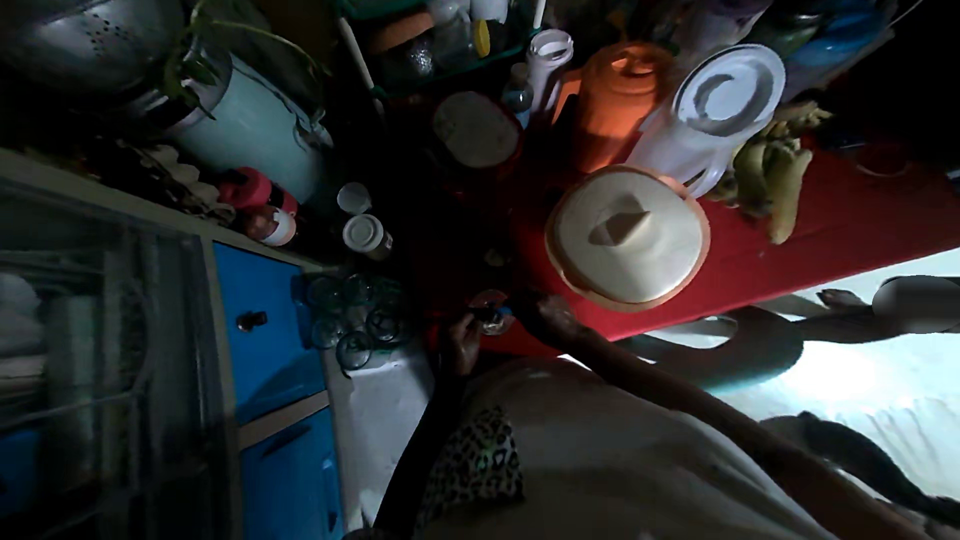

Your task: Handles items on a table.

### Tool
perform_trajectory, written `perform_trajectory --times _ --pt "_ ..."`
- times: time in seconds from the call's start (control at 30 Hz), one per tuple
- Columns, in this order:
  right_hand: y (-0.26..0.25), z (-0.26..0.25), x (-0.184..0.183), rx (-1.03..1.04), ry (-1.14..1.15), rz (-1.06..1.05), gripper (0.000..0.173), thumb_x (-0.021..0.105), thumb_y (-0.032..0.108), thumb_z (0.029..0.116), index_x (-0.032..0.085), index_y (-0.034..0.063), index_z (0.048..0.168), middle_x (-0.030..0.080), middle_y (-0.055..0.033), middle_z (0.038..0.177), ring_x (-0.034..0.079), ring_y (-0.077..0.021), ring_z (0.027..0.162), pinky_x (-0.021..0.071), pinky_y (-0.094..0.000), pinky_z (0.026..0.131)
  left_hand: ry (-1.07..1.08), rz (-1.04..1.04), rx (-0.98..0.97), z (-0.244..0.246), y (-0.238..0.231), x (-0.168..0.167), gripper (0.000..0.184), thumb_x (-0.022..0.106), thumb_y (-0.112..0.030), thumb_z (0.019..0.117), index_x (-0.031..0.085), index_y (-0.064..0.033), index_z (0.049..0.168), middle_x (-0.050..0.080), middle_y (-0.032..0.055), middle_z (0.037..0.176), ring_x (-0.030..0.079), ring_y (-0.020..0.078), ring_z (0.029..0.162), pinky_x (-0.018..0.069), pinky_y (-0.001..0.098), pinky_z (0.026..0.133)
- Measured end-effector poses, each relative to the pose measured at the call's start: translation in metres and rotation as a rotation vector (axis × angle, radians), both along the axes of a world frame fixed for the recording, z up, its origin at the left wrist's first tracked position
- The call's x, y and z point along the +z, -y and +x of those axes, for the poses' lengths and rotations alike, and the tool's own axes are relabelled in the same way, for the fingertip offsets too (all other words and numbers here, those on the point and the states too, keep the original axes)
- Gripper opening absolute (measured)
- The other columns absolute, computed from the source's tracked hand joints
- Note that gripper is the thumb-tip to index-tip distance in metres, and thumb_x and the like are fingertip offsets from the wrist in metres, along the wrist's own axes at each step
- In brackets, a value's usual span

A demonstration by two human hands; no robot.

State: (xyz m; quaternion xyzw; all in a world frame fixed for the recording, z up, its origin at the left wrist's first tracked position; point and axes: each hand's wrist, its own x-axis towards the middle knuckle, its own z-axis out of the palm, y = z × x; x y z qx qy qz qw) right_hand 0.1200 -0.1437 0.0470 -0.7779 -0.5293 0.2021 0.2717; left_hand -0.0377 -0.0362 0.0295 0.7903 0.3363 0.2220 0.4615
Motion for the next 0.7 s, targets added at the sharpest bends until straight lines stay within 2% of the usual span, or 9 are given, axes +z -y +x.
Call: perform_trajectory --times 0.13,0.27,0.33,0.37,0.43,0.47,0.53,0.6,0.7 --pt "0.005 0.019 0.001 0.088 -0.028 -0.079 0.025 0.058 0.014 0.1023 0.071 -0.0019 0.117 0.067 -0.0262 0.119 0.069 -0.0443 0.103 0.0556 -0.0612 0.084 -0.047 -0.077 0.102 -0.005 -0.015 0.009 0.017 0.065 -0.003 0.0955 0.072 0.0121 0.1 0.074 0.0213 0.094 0.072 0.0188 0.085 0.0579 0.0319 0.085" --pt "0.006 0.02 -0.007 0.103 -0.014 -0.081 0.027 0.062 0.018 0.1009 0.071 -0.0044 0.112 0.068 -0.0262 0.112 0.069 -0.0438 0.099 0.056 -0.0602 0.081 -0.051 -0.071 0.081 -0.003 -0.017 0.002 0.015 0.07 -0.005 0.0924 0.073 0.0102 0.094 0.073 0.0182 0.088 0.07 0.0166 0.081 0.0572 0.0326 0.082" --pt "0.0 0.011 -0.006 0.049 -0.064 -0.092 0.026 0.063 0.015 0.1001 0.07 -0.0068 0.112 0.067 -0.0276 0.113 0.069 -0.0442 0.097 0.056 -0.0605 0.083 0.007 -0.041 0.088 -0.001 -0.012 -0.006 0.011 0.07 -0.001 0.0901 0.073 0.0102 0.093 0.072 0.0181 0.089 0.069 0.0155 0.083 0.0568 0.0304 0.083" --pt "-0.004 0.006 -0.005 0.029 -0.101 -0.105 0.025 0.062 0.013 0.1003 0.07 -0.0071 0.113 0.067 -0.0275 0.115 0.069 -0.0433 0.098 0.0559 -0.0586 0.086 0.002 -0.03 0.096 -0.004 -0.01 -0.006 0.012 0.07 0.0 0.0902 0.073 0.0107 0.096 0.073 0.0198 0.092 0.07 0.0176 0.087 0.0568 0.0314 0.086" --pt "-0.006 0.004 -0.003 0.029 -0.174 -0.158 0.029 0.058 0.013 0.1019 0.068 -0.0041 0.123 0.066 -0.0262 0.123 0.067 -0.0411 0.11 0.0523 -0.0553 0.097 -0.03 0.01 0.076 -0.009 -0.009 -0.009 0.016 0.069 -0.002 0.0915 0.073 0.0103 0.101 0.073 0.0211 0.099 0.071 0.0197 0.093 0.0573 0.0326 0.09" --pt "-0.003 0.006 -0.005 0.028 -0.167 -0.137 0.03 0.058 0.013 0.1014 0.068 -0.0029 0.125 0.068 -0.0259 0.123 0.067 -0.041 0.111 0.0519 -0.0556 0.099 -0.016 0.039 0.059 -0.007 -0.009 -0.011 0.017 0.07 -0.003 0.0913 0.072 0.0115 0.1 0.073 0.0218 0.097 0.071 0.0195 0.091 0.0575 0.0322 0.088" --pt "0.002 0.006 -0.007 0.02 -0.132 -0.083 0.028 0.059 0.014 0.1005 0.07 -0.0044 0.118 0.071 -0.0266 0.111 0.069 -0.0431 0.104 0.054 -0.0586 0.092 0.021 0.073 0.03 -0.007 -0.009 -0.012 0.017 0.07 -0.002 0.0909 0.069 0.0151 0.096 0.071 0.0233 0.092 0.07 0.0185 0.085 0.0576 0.0307 0.083" --pt "0.0 0.008 0.0 0.025 -0.178 -0.183 0.031 0.054 0.018 0.105 0.069 -0.0045 0.12 0.069 -0.0278 0.114 0.067 -0.0449 0.11 0.0507 -0.0601 0.097 0.02 0.039 -0.01 -0.008 -0.011 -0.006 0.022 0.069 -0.004 0.0933 0.067 0.016 0.102 0.071 0.0232 0.096 0.069 0.0159 0.087 0.0571 0.0292 0.082" --pt "-0.006 0.007 0.011 0.014 -0.227 -0.282 0.033 0.052 0.019 0.1067 0.065 -0.0042 0.126 0.065 -0.029 0.125 0.063 -0.0463 0.116 0.0481 -0.062 0.099 0.11 0.077 -0.132 -0.009 -0.016 -0.004 0.029 0.066 -0.005 0.0938 0.065 0.0165 0.114 0.07 0.0237 0.11 0.07 0.0105 0.099 0.0563 0.0231 0.089"
